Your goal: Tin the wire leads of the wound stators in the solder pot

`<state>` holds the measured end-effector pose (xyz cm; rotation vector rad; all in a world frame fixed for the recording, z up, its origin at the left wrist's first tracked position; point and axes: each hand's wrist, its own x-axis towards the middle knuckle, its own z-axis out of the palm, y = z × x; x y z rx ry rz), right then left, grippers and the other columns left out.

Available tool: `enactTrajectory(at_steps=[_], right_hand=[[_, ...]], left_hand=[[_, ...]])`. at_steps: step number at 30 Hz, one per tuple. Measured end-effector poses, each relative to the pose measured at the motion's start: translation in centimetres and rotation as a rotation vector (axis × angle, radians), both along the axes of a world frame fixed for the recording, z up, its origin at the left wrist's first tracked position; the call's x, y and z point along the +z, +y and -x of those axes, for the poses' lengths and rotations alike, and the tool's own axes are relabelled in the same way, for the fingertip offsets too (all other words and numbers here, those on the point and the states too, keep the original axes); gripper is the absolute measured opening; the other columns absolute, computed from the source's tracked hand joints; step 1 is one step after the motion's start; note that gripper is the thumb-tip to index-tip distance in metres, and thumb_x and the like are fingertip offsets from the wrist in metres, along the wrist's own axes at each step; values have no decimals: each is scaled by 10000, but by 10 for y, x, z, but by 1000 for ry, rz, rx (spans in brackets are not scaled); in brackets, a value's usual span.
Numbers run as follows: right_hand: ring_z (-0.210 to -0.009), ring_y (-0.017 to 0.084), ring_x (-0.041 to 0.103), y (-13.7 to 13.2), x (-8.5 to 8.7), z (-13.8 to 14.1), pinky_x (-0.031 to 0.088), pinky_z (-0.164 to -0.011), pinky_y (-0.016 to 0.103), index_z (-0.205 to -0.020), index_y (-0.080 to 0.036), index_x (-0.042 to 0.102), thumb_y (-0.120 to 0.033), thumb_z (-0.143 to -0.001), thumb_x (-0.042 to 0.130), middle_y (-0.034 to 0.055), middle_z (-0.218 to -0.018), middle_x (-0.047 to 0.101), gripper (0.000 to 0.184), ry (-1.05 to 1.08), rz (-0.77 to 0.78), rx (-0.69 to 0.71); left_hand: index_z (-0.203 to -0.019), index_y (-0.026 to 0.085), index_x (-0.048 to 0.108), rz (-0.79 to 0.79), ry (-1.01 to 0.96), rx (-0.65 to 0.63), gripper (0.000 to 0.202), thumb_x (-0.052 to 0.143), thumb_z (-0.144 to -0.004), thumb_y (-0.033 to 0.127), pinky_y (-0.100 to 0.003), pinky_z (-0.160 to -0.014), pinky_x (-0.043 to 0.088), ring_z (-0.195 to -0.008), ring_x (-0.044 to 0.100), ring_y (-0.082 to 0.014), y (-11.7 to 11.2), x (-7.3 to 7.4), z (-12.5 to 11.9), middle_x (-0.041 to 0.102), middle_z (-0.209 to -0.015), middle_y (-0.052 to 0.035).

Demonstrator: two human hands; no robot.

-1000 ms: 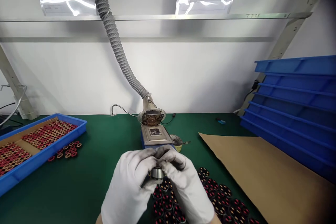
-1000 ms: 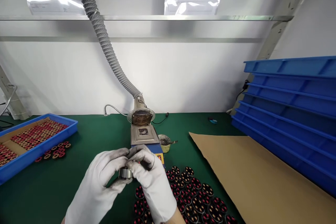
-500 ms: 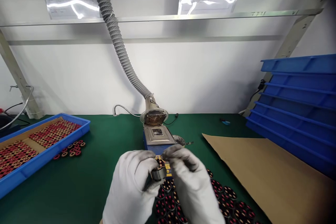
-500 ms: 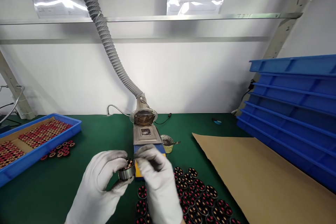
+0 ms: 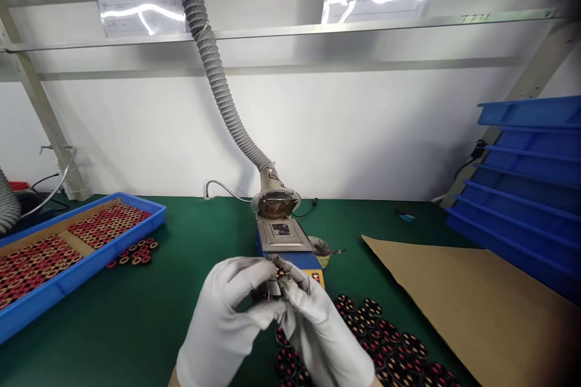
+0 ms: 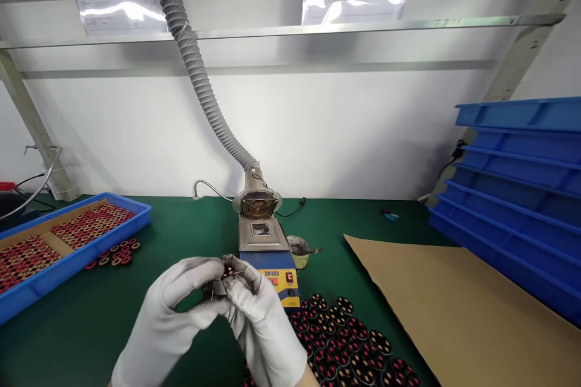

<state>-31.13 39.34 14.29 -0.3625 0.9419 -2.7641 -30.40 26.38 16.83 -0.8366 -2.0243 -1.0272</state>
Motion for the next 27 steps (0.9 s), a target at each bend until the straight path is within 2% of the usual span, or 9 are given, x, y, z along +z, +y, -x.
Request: enactTrajectory(at_steps=[2,5,10,13,14,17,19,24,27], right_hand=[[-771,179,639,1,2,-4,512,-786,352,-961,-190,671,-227,-656,781,76,-890,680,326,-22,18,62],[-776,174,636,0,0,-3,518,-767,335,-956,-173,675,-214,-645,790,75,-880,681,335,-46,62,95],[-686,100,607,-5,-1,-1,508,-699,229,-955,-140,669,-221,-665,779,35,-770,662,320,-42,164,270],[-694,92,601,-3,8,-9,494,-706,215,-932,-147,672,-265,-712,742,50,-847,669,259,-39,187,330],[-707,97,602,-2,11,-12,491,-715,222,-931,-154,672,-284,-737,718,54,-871,669,238,-43,187,319],[-741,133,603,0,14,-16,491,-734,269,-911,-173,672,-328,-777,664,56,-876,663,205,-28,162,252],[-737,156,604,0,12,-16,495,-748,316,-898,-181,670,-362,-773,658,56,-850,656,220,-14,131,243],[-652,107,587,-4,4,-10,509,-718,293,-893,-172,657,-292,-758,697,15,-741,628,185,-39,121,261],[-635,95,598,-4,1,-5,509,-645,229,-922,-156,645,-285,-693,760,26,-768,642,286,-30,126,299]], left_hand=[[-991,240,643,-95,-143,-137,316,642,-715,87,-184,-782,498,-863,607,-123,-4,3,2,661,-956,-1],[-855,251,705,-275,-352,-227,217,577,-758,106,-185,-778,503,-883,614,-137,-6,6,2,670,-955,-7],[-729,223,702,-540,-445,-203,143,584,-777,158,-165,-773,495,-902,612,-146,-5,1,2,679,-886,-15],[-757,216,687,-708,-470,-137,126,579,-814,245,-164,-762,505,-920,618,-150,-9,1,1,675,-926,-22],[-805,220,689,-678,-473,-143,79,619,-786,250,-169,-783,505,-946,614,-156,-10,2,0,671,-967,-25],[-952,245,676,-371,-506,-186,395,738,-594,89,-196,-867,489,-1011,596,-176,-9,8,-5,634,-1099,-25],[-965,254,673,-271,-488,-200,485,725,-547,13,-201,-867,493,-978,611,-167,-6,12,-8,638,-1097,-22],[-801,225,713,-413,-363,-251,150,630,-737,117,-210,-780,531,-866,645,-160,-2,7,-5,701,-895,-30],[-695,218,698,-625,-361,-217,155,590,-780,145,-206,-776,531,-851,650,-162,-8,3,-2,705,-776,-9]])
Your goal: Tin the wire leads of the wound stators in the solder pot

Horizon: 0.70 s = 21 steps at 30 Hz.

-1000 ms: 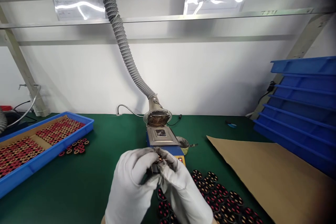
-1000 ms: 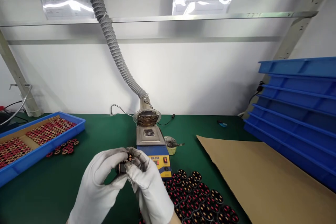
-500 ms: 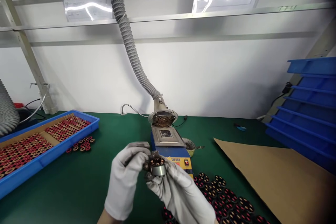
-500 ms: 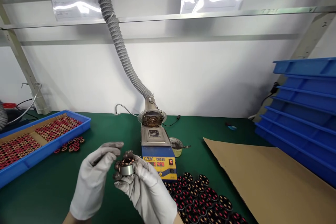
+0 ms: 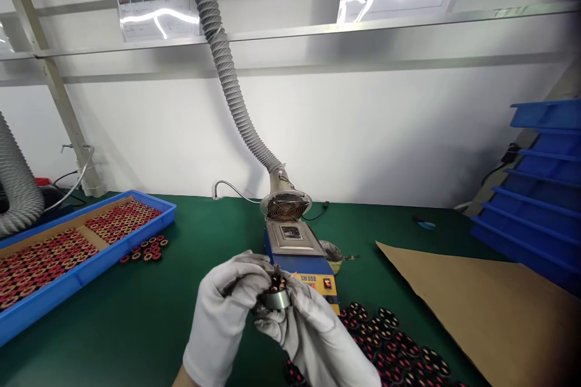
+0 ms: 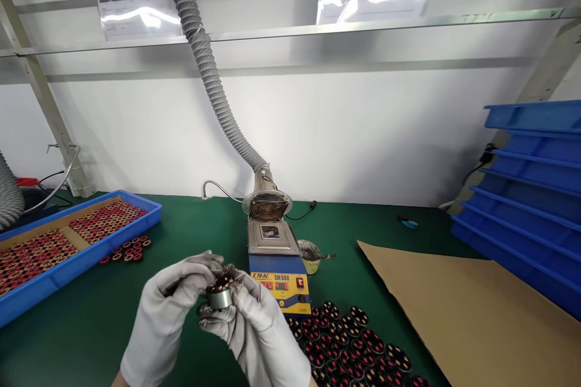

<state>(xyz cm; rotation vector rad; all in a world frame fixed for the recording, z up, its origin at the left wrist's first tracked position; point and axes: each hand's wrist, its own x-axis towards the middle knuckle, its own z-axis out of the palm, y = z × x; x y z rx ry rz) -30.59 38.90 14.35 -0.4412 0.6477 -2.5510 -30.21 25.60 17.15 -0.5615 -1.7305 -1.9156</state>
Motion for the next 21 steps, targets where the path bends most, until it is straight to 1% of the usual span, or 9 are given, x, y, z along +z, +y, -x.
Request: enactTrajectory(at_steps=[2,3,5,7,11,15,17,19,21], right_hand=[[-638,101,611,0,0,1,514,-648,229,-925,-163,641,-295,-676,773,45,-809,661,312,-12,-22,-2],[-644,105,618,0,1,2,518,-664,239,-920,-168,642,-294,-664,783,50,-826,670,319,-19,-38,-12],[-686,114,633,0,3,1,521,-709,251,-931,-176,646,-278,-649,795,53,-865,682,335,-37,-54,-62],[-714,121,643,-2,3,0,522,-694,237,-931,-181,655,-249,-632,807,44,-871,690,342,-42,-60,-121],[-665,136,648,-3,1,2,532,-666,272,-892,-188,667,-219,-579,835,25,-794,696,357,-20,-79,-166],[-647,159,644,1,0,6,528,-722,365,-902,-210,664,-297,-564,842,32,-772,686,391,19,-94,-86],[-684,176,643,2,1,5,523,-748,398,-917,-214,660,-298,-577,834,39,-785,684,391,9,-102,-90],[-726,192,642,1,3,3,522,-759,411,-943,-207,654,-308,-612,811,51,-809,682,381,-4,-109,-107],[-764,194,641,-1,6,-2,525,-757,394,-974,-203,645,-314,-649,784,62,-868,680,370,-10,-116,-112]], left_hand=[[-718,214,698,-89,-41,19,127,595,-786,186,-212,-781,534,-875,651,-174,-4,1,0,713,-823,-13],[-776,213,706,-72,-67,14,93,617,-765,188,-223,-789,537,-892,649,-184,-5,3,0,713,-880,-24],[-859,195,716,66,-120,-44,177,678,-688,163,-239,-779,545,-886,652,-206,-3,7,-1,701,-969,-60],[-819,177,729,171,-161,-85,190,689,-642,124,-233,-736,554,-824,662,-205,2,10,-1,708,-931,-78],[-633,199,718,0,-122,-26,151,632,-658,77,-208,-669,551,-736,659,-175,4,4,2,711,-718,-32],[-694,200,716,-128,-85,35,139,617,-674,104,-209,-639,546,-757,665,-187,-9,3,5,720,-810,-39],[-785,198,723,0,-110,19,184,642,-651,101,-222,-675,549,-825,660,-207,-9,7,3,710,-916,-59],[-823,195,727,134,-140,-71,222,678,-629,100,-238,-723,553,-860,654,-215,-3,10,0,701,-952,-73],[-759,193,733,122,-133,-120,163,673,-645,93,-235,-733,554,-824,658,-199,5,10,0,712,-872,-65]])
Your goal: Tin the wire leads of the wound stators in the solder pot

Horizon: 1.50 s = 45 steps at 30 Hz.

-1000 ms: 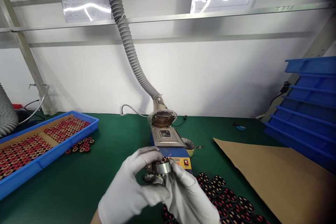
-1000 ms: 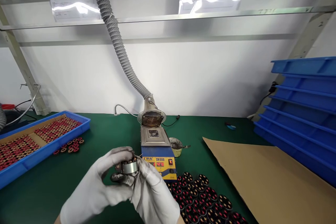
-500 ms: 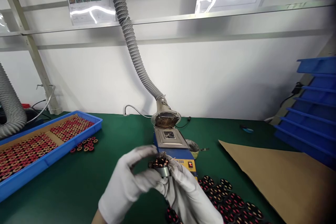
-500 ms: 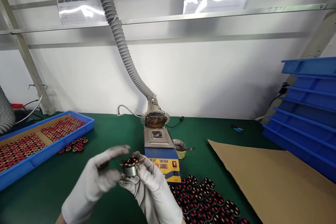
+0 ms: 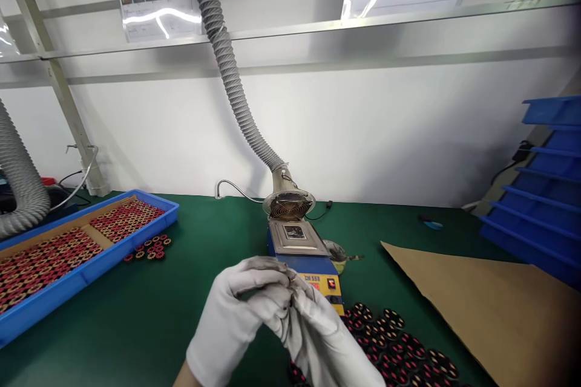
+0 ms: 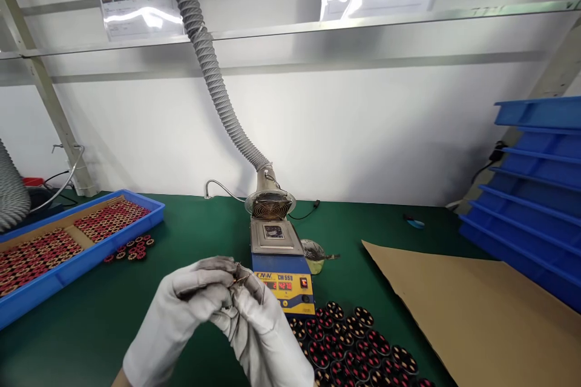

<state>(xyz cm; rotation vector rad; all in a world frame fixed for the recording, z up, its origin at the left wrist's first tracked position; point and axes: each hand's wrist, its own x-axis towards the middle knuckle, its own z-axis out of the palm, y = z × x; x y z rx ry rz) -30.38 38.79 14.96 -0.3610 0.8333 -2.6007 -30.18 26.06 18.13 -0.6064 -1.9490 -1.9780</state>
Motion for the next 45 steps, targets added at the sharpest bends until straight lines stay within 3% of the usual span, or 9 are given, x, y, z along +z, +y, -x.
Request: enactTrajectory(at_steps=[3,7,12,19,25,31,36,42,45], right_hand=[[-771,149,637,0,5,-8,522,-746,293,-958,-192,652,-273,-679,765,50,-901,678,312,-1,39,21],[-720,113,625,5,9,-11,508,-715,232,-953,-186,656,-305,-751,702,53,-909,680,239,-1,137,89],[-806,176,609,6,1,-6,489,-762,331,-960,-214,654,-411,-777,639,66,-983,659,270,40,117,83],[-715,165,601,0,-5,-5,478,-755,364,-898,-219,636,-444,-764,650,28,-803,656,263,36,79,113],[-726,137,629,1,-2,-6,486,-707,267,-906,-186,643,-371,-748,699,56,-849,686,250,-43,112,171],[-715,144,646,6,3,-8,511,-657,257,-944,-171,658,-340,-760,694,71,-868,697,252,13,115,77],[-698,130,627,6,3,-8,510,-684,258,-941,-185,661,-301,-720,735,45,-845,687,260,30,63,48],[-804,154,645,10,1,-10,522,-710,251,-981,-213,652,-300,-731,720,56,-952,689,273,63,47,53],[-766,130,646,11,6,-12,516,-707,224,-949,-216,658,-300,-746,706,43,-900,694,225,97,86,84]], left_hand=[[-634,193,719,-138,28,47,154,638,-657,65,-229,-703,557,-745,662,-184,0,-6,5,710,-709,-35],[-691,200,720,-269,49,152,148,615,-688,96,-200,-690,551,-791,669,-183,-14,-10,9,721,-803,-38],[-987,259,684,127,108,99,499,745,-540,45,-243,-858,519,-993,618,-207,-4,-4,-4,644,-1118,-57],[-810,231,733,-8,194,-84,167,750,-657,165,-276,-777,562,-883,654,-215,0,-7,5,707,-925,-72],[-659,229,722,-358,128,73,88,686,-700,159,-214,-751,544,-810,669,-176,-11,-13,10,722,-743,-12],[-739,205,731,-31,-196,-18,242,666,-562,53,-169,-633,537,-841,662,-203,-13,6,-6,704,-947,-52],[-625,207,710,-126,-137,4,209,587,-632,38,-150,-669,515,-822,649,-161,-1,-1,-5,709,-779,-23],[-701,253,696,-372,5,111,152,614,-713,127,-172,-713,512,-892,637,-166,-9,-6,-7,702,-839,13],[-769,251,707,-243,-100,159,166,669,-661,130,-137,-654,503,-875,638,-163,-11,0,-9,697,-939,-6]])
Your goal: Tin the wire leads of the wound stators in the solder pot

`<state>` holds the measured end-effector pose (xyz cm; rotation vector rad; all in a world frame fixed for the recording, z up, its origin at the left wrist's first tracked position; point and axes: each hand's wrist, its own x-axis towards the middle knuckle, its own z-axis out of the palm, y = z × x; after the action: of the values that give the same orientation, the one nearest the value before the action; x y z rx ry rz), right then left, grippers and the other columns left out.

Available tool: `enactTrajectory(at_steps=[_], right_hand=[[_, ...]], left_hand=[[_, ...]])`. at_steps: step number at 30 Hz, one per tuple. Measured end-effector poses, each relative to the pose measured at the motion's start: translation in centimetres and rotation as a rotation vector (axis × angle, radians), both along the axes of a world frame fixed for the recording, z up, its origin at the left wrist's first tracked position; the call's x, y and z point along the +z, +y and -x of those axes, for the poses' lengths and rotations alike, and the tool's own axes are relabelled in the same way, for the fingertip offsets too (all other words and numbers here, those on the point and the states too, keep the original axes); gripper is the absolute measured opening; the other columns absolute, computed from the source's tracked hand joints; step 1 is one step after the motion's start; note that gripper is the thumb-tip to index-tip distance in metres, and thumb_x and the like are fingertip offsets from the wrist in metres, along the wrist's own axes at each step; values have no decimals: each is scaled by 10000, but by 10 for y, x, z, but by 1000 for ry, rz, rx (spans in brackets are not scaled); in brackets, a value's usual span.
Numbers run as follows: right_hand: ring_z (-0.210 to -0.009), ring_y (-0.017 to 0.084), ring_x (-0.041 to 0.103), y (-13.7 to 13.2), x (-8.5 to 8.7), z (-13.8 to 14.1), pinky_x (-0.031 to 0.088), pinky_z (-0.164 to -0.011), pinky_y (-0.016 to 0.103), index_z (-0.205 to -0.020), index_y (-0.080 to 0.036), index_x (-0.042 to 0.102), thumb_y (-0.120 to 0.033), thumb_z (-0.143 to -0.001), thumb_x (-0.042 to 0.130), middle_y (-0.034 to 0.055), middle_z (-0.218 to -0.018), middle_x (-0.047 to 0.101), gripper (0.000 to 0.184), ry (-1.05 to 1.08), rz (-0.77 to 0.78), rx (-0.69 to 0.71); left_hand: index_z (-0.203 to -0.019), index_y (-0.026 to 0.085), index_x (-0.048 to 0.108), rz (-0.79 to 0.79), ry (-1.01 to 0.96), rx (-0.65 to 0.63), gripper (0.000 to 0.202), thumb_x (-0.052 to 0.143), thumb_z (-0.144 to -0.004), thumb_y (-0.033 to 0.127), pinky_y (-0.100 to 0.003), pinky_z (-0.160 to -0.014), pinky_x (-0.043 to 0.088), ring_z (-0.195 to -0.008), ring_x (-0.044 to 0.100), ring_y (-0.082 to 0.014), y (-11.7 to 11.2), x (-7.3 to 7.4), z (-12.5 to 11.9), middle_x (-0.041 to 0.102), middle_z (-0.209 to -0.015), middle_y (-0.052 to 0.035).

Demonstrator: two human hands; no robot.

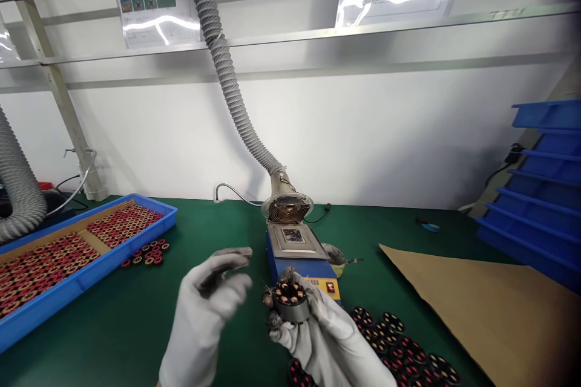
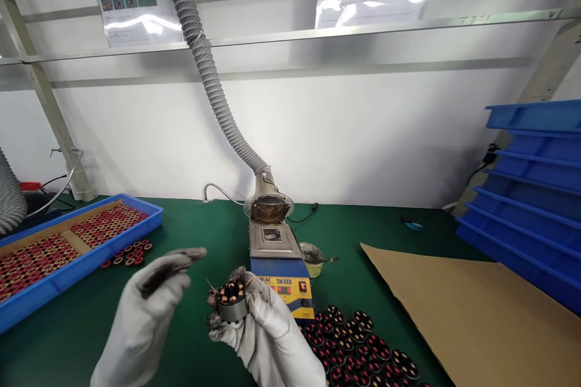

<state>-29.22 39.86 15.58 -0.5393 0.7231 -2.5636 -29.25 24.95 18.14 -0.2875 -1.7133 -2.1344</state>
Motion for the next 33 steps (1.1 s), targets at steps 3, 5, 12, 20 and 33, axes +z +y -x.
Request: enactTrajectory(at_steps=[3,5,12,20,33], right_hand=[[-735,127,644,-1,-1,4,523,-693,236,-957,-224,650,-328,-728,721,30,-870,684,261,17,-45,-34],[-719,158,650,-2,-8,11,539,-682,289,-945,-221,646,-384,-701,735,40,-847,681,306,52,-125,-113],[-708,202,665,-1,-29,28,573,-615,303,-936,-235,619,-328,-670,760,56,-829,689,316,408,-351,-804],[-987,206,612,-12,-31,5,546,-827,310,-1032,-205,571,-88,-756,615,89,-1101,611,302,1233,-878,-1522],[-976,180,608,-16,-34,5,523,-876,312,-995,-178,543,-49,-721,660,68,-1109,596,325,1044,-799,-1580]], left_hand=[[-710,215,716,212,-133,-91,170,641,-638,80,-143,-651,508,-835,641,-164,7,4,-2,697,-906,-30],[-672,220,706,266,-1,-41,178,589,-688,86,-183,-714,514,-846,637,-169,12,3,-4,694,-856,-23],[-745,287,708,220,289,286,151,652,-723,148,-278,-908,458,-963,606,-193,6,3,-12,692,-909,8],[-904,154,712,-161,-162,-357,287,703,-706,361,-258,-822,503,-886,638,-218,25,-7,5,702,-944,-109],[-623,144,721,-126,-245,37,113,742,-513,126,-160,-570,503,-602,631,-146,21,6,2,707,-653,-66]])
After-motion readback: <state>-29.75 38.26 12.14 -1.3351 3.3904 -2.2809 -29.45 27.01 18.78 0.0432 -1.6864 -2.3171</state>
